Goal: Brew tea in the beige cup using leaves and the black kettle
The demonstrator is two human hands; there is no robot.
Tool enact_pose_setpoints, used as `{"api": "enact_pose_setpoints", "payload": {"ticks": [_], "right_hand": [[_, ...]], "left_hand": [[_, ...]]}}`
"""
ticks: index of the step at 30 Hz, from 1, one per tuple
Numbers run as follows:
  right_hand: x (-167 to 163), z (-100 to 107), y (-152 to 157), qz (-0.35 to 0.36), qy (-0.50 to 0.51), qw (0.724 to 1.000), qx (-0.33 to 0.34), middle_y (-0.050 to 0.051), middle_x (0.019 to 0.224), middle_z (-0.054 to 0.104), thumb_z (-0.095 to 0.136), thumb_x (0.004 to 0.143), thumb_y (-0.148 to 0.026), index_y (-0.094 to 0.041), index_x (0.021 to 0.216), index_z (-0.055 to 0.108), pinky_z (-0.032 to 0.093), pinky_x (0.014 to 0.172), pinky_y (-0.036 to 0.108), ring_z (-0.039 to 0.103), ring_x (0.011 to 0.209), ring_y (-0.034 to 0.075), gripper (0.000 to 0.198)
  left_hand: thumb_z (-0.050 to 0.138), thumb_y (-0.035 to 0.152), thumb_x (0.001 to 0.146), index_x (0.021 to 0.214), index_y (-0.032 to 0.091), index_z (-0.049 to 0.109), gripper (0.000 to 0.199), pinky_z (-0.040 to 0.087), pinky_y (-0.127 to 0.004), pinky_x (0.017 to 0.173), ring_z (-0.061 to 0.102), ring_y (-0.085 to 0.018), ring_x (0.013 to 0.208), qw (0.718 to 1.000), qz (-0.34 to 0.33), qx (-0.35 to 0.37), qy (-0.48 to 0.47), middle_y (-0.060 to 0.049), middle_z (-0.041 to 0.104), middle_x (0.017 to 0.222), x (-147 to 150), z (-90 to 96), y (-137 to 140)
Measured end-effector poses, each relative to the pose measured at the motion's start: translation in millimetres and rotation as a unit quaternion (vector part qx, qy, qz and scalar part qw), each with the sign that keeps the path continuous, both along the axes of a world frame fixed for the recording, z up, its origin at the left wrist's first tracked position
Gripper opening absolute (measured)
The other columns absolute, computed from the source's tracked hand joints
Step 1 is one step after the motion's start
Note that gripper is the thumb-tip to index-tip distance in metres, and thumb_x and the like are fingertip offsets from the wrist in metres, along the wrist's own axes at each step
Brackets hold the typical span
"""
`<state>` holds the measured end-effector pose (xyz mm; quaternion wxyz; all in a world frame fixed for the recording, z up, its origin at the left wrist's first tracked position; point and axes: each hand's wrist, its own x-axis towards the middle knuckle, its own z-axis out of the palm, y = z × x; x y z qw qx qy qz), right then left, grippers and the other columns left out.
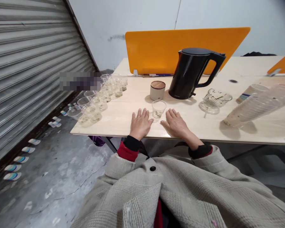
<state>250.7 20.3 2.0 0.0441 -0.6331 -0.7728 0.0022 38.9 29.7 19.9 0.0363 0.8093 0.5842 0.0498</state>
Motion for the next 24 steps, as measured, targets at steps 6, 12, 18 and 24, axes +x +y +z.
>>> {"api": "enact_pose_setpoints", "payload": {"ticks": [6, 12, 18, 24], "right_hand": [[-0.6, 0.6, -0.7, -0.002, 0.001, 1.0, -0.001, 0.029, 0.174, 0.034, 0.038, 0.11, -0.051, 0.004, 0.16, 0.044, 0.026, 0.133, 0.057, 0.029, 0.164, 0.043, 0.075], [-0.2, -0.9, 0.1, 0.0, 0.003, 1.0, 0.001, 0.029, 0.174, 0.034, 0.037, 0.11, -0.051, 0.005, 0.16, 0.044, 0.026, 0.133, 0.057, 0.028, 0.164, 0.044, 0.076], [1.9, -6.3, 3.4, 0.005, 0.005, 1.0, 0.008, 0.029, 0.174, 0.035, 0.038, 0.109, -0.054, 0.004, 0.16, 0.044, 0.027, 0.132, 0.058, 0.029, 0.164, 0.044, 0.077], [1.0, -4.6, 3.5, 0.002, -0.006, 1.0, 0.001, 0.029, 0.174, 0.034, 0.038, 0.11, -0.052, 0.005, 0.161, 0.044, 0.026, 0.133, 0.056, 0.028, 0.164, 0.045, 0.076]], "left_hand": [[0.025, 0.047, 0.114, 0.171, 0.017, 0.035, 0.066, 0.019, -0.062, 0.137, 0.021, -0.033, 0.17, 1.0, 0.001, -0.001, -0.004, -0.008, 0.028, 0.181, -0.4, -0.4, -0.4], [0.026, 0.048, 0.114, 0.171, 0.017, 0.035, 0.066, 0.02, -0.063, 0.137, 0.021, -0.033, 0.17, 1.0, 0.0, 0.003, -0.004, -0.008, 0.028, 0.181, -1.2, -1.6, 0.7], [0.026, 0.047, 0.114, 0.171, 0.017, 0.036, 0.066, 0.02, -0.063, 0.137, 0.021, -0.033, 0.17, 1.0, 0.001, 0.001, -0.002, -0.008, 0.028, 0.181, -0.7, -4.0, 2.1], [0.026, 0.048, 0.114, 0.171, 0.016, 0.035, 0.066, 0.02, -0.063, 0.137, 0.021, -0.033, 0.17, 1.0, 0.001, 0.004, -0.002, -0.008, 0.028, 0.181, -0.6, -4.8, 2.1]]}}
